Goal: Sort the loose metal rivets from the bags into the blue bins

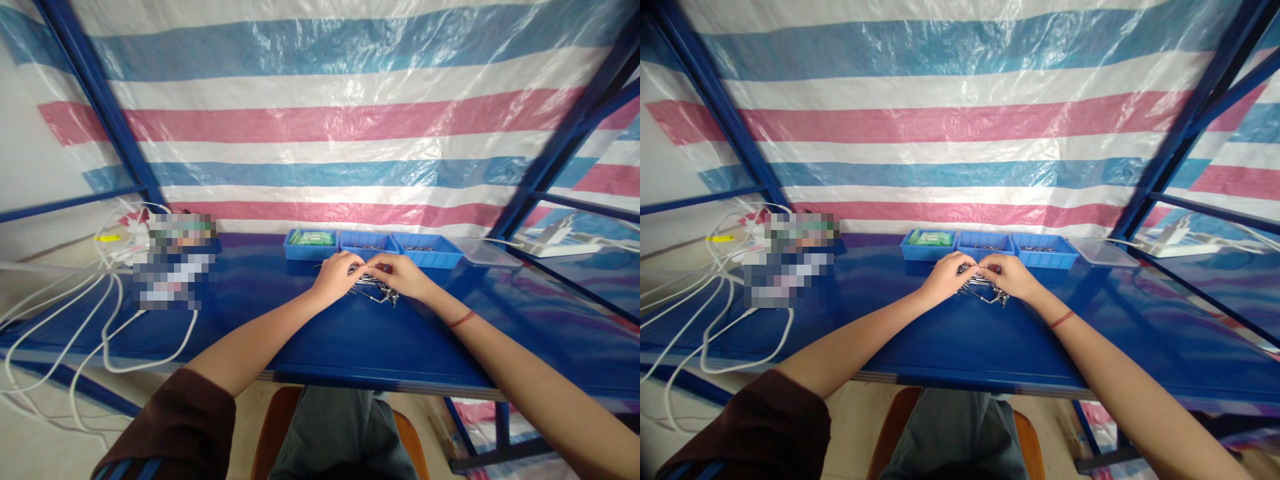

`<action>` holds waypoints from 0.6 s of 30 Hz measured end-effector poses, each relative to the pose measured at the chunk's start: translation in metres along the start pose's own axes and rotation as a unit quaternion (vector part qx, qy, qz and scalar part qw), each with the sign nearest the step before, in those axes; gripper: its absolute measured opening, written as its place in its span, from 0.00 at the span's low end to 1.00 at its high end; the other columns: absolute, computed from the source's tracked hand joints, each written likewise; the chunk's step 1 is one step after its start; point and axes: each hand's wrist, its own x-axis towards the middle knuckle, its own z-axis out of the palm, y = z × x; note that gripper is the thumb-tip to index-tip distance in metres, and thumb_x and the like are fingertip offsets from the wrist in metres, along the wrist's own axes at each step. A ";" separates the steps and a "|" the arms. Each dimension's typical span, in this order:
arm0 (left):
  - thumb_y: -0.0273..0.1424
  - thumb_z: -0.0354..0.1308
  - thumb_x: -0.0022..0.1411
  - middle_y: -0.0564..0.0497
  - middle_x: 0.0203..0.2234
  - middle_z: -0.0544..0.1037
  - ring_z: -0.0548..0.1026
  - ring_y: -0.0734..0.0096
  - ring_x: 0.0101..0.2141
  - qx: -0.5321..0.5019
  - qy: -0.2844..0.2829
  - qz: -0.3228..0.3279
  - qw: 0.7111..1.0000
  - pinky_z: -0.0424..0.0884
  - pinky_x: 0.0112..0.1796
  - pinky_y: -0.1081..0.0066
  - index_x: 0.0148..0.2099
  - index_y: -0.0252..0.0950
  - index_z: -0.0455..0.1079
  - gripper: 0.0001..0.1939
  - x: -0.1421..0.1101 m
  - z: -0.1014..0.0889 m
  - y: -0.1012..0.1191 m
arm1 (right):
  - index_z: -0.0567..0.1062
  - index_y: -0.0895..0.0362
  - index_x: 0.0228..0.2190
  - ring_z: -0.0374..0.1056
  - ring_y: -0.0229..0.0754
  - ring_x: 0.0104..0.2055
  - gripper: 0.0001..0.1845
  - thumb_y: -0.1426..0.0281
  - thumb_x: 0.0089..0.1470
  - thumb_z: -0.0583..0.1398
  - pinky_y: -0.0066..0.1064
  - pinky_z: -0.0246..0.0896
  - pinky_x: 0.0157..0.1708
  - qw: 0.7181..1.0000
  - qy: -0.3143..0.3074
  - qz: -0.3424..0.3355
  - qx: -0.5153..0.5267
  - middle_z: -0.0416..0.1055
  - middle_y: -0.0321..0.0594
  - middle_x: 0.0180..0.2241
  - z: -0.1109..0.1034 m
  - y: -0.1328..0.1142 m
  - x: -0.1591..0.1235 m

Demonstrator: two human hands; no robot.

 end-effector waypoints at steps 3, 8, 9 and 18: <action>0.31 0.53 0.61 0.52 0.32 0.76 0.73 0.70 0.37 -0.069 0.040 0.002 0.997 0.67 0.40 0.71 0.35 0.37 0.71 0.06 0.002 0.000 0.000 | 0.77 0.58 0.32 0.67 0.39 0.28 0.17 0.58 0.53 0.57 0.29 0.60 0.28 0.999 0.023 0.015 0.030 0.75 0.41 0.31 0.001 -0.001 0.000; 0.30 0.56 0.59 0.52 0.31 0.76 0.73 0.71 0.35 -0.136 0.058 0.005 0.989 0.68 0.39 0.71 0.34 0.36 0.70 0.03 0.002 -0.002 0.005 | 0.78 0.58 0.31 0.67 0.40 0.28 0.20 0.55 0.52 0.57 0.30 0.60 0.28 0.997 0.047 0.029 0.061 0.76 0.42 0.30 0.002 -0.007 0.000; 0.29 0.56 0.59 0.52 0.31 0.76 0.73 0.71 0.35 -0.140 0.061 0.005 0.988 0.68 0.39 0.71 0.34 0.36 0.70 0.03 0.003 -0.002 0.005 | 0.78 0.58 0.31 0.67 0.40 0.28 0.20 0.54 0.51 0.58 0.30 0.60 0.28 0.996 0.049 0.033 0.067 0.76 0.42 0.30 0.002 -0.008 0.001; 0.30 0.54 0.60 0.52 0.30 0.76 0.73 0.73 0.33 -0.166 0.106 -0.008 0.980 0.68 0.39 0.71 0.34 0.36 0.69 0.04 0.004 -0.004 0.007 | 0.76 0.60 0.30 0.68 0.42 0.33 0.20 0.55 0.51 0.58 0.36 0.64 0.36 0.986 0.009 0.051 0.156 0.75 0.43 0.31 0.004 -0.004 0.002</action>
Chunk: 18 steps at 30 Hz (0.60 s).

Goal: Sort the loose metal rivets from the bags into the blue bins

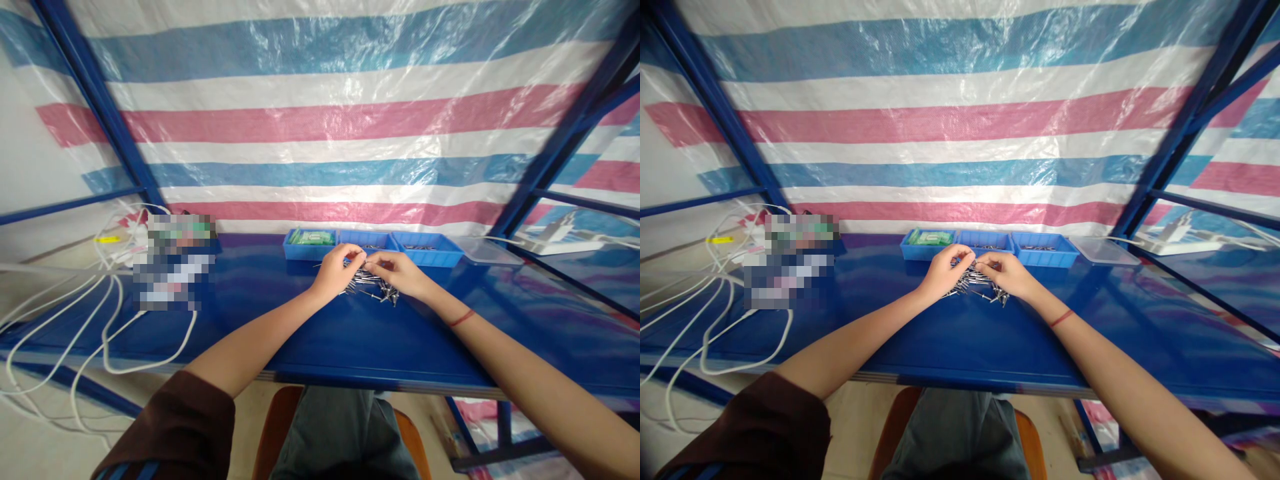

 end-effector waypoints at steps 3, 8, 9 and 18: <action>0.30 0.55 0.60 0.53 0.30 0.76 0.73 0.73 0.33 -0.001 0.005 0.001 1.000 0.68 0.38 0.72 0.34 0.36 0.69 0.03 0.000 -0.001 0.002 | 0.75 0.59 0.30 0.68 0.42 0.33 0.19 0.54 0.49 0.59 0.36 0.63 0.37 1.000 0.008 0.000 0.016 0.74 0.42 0.31 0.001 0.000 0.000; 0.29 0.54 0.60 0.53 0.29 0.75 0.72 0.73 0.32 0.002 0.014 0.000 1.000 0.68 0.37 0.72 0.34 0.36 0.68 0.03 0.000 -0.001 0.005 | 0.74 0.59 0.30 0.67 0.40 0.31 0.21 0.53 0.48 0.60 0.34 0.63 0.35 0.999 0.010 0.005 0.047 0.73 0.41 0.29 0.000 -0.004 0.001; 0.29 0.54 0.60 0.53 0.29 0.75 0.72 0.73 0.32 0.002 0.014 -0.001 1.000 0.68 0.37 0.72 0.34 0.36 0.67 0.03 0.000 -0.002 0.005 | 0.74 0.59 0.30 0.66 0.40 0.30 0.21 0.52 0.47 0.60 0.34 0.63 0.34 0.998 0.022 0.007 0.051 0.73 0.41 0.29 0.000 -0.004 0.002; 0.29 0.49 0.63 0.50 0.33 0.74 0.71 0.70 0.37 0.053 -0.033 0.021 0.998 0.67 0.43 0.68 0.37 0.36 0.67 0.06 0.001 0.001 -0.005 | 0.72 0.57 0.30 0.64 0.38 0.27 0.18 0.54 0.51 0.58 0.30 0.60 0.27 0.991 0.117 -0.035 -0.059 0.70 0.39 0.27 -0.008 -0.012 -0.001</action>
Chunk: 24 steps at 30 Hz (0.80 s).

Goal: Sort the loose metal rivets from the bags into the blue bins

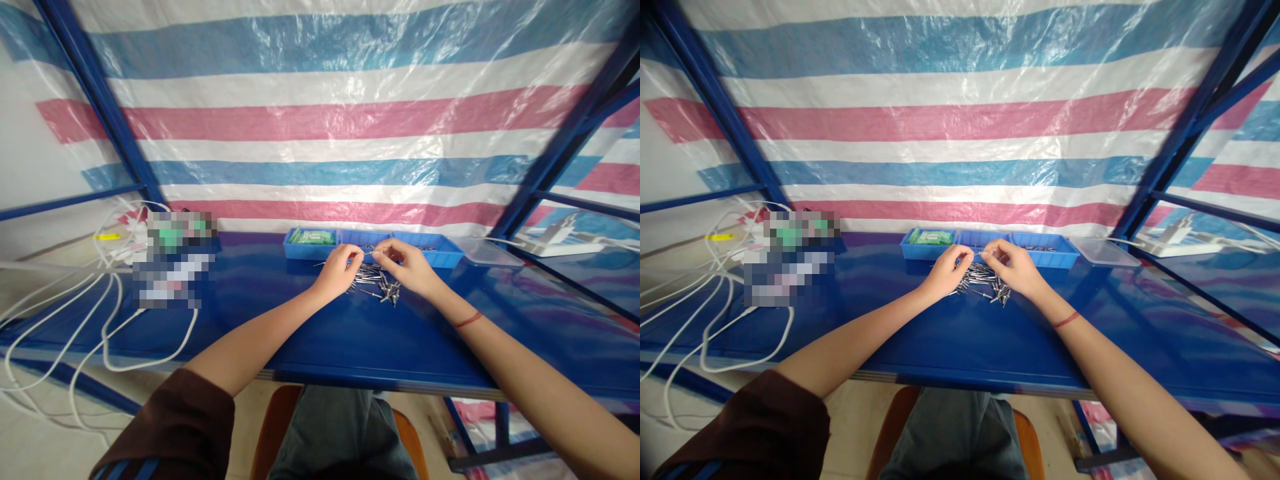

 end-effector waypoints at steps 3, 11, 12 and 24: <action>0.30 0.48 0.65 0.49 0.34 0.75 0.71 0.69 0.39 0.026 -0.027 -0.014 0.999 0.66 0.45 0.67 0.36 0.36 0.68 0.08 0.000 0.001 -0.002 | 0.71 0.57 0.26 0.62 0.37 0.25 0.19 0.55 0.54 0.54 0.30 0.58 0.26 0.998 -0.031 -0.021 -0.057 0.69 0.38 0.24 -0.002 -0.005 -0.001; 0.35 0.50 0.62 0.48 0.43 0.73 0.67 0.59 0.47 0.140 -0.101 -0.071 0.982 0.64 0.47 0.58 0.51 0.41 0.66 0.15 -0.007 0.000 -0.004 | 0.73 0.59 0.29 0.66 0.42 0.30 0.18 0.58 0.56 0.52 0.34 0.61 0.33 0.956 0.168 0.033 -0.238 0.71 0.47 0.33 -0.036 0.041 0.008; 0.36 0.50 0.62 0.48 0.44 0.73 0.66 0.58 0.48 0.160 -0.121 -0.053 0.978 0.64 0.46 0.57 0.50 0.42 0.68 0.15 -0.008 -0.001 -0.004 | 0.74 0.59 0.30 0.66 0.44 0.31 0.19 0.58 0.56 0.52 0.35 0.60 0.35 0.943 0.170 0.046 -0.281 0.71 0.48 0.33 -0.042 0.049 0.008; 0.42 0.50 0.62 0.49 0.45 0.73 0.65 0.56 0.48 0.237 -0.198 -0.004 0.951 0.59 0.47 0.55 0.47 0.46 0.72 0.15 -0.012 -0.002 0.002 | 0.77 0.56 0.26 0.70 0.44 0.29 0.11 0.66 0.50 0.55 0.30 0.58 0.29 0.907 -0.174 0.076 -0.377 0.76 0.41 0.27 -0.047 0.039 0.006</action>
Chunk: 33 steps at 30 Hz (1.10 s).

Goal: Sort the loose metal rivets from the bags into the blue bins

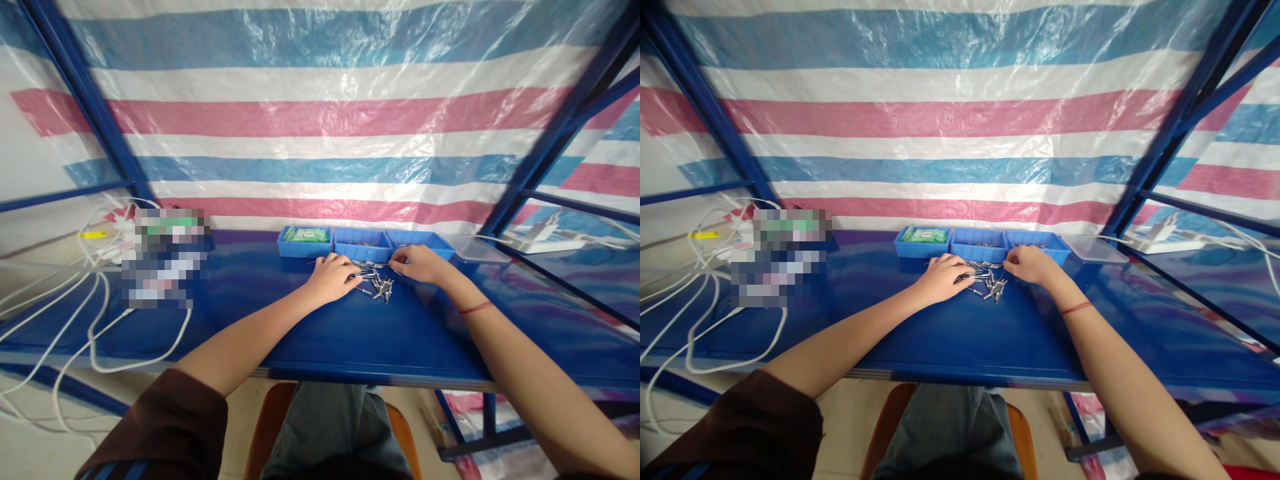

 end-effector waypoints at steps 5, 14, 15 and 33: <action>0.53 0.46 0.58 0.42 0.48 0.69 0.62 0.46 0.50 0.034 0.013 -0.109 0.993 0.56 0.48 0.45 0.52 0.44 0.68 0.27 -0.006 -0.007 0.006 | 0.77 0.57 0.35 0.69 0.41 0.25 0.12 0.66 0.51 0.56 0.29 0.57 0.25 0.998 -0.052 0.016 -0.015 0.75 0.40 0.24 0.008 0.002 0.000; 0.59 0.43 0.55 0.41 0.60 0.56 0.50 0.30 0.58 -0.018 -0.074 -0.180 0.981 0.49 0.50 0.37 0.59 0.47 0.60 0.35 -0.010 -0.008 0.012 | 0.77 0.57 0.28 0.71 0.44 0.34 0.08 0.69 0.49 0.58 0.30 0.60 0.34 0.999 -0.033 -0.015 -0.012 0.76 0.43 0.31 0.013 0.000 0.004; 0.59 0.43 0.55 0.41 0.60 0.56 0.50 0.29 0.58 -0.019 -0.075 -0.180 0.981 0.49 0.51 0.38 0.59 0.47 0.59 0.35 -0.010 -0.008 0.012 | 0.77 0.56 0.27 0.71 0.44 0.34 0.07 0.70 0.48 0.58 0.30 0.60 0.34 0.999 -0.033 -0.019 -0.008 0.76 0.42 0.31 0.013 -0.001 0.003; 0.57 0.46 0.55 0.40 0.56 0.62 0.56 0.35 0.55 0.004 -0.019 -0.140 0.990 0.46 0.51 0.36 0.56 0.45 0.63 0.33 -0.010 -0.006 0.011 | 0.72 0.60 0.44 0.70 0.50 0.39 0.20 0.64 0.50 0.56 0.34 0.62 0.35 0.980 0.172 0.080 -0.063 0.71 0.52 0.43 0.000 0.016 -0.001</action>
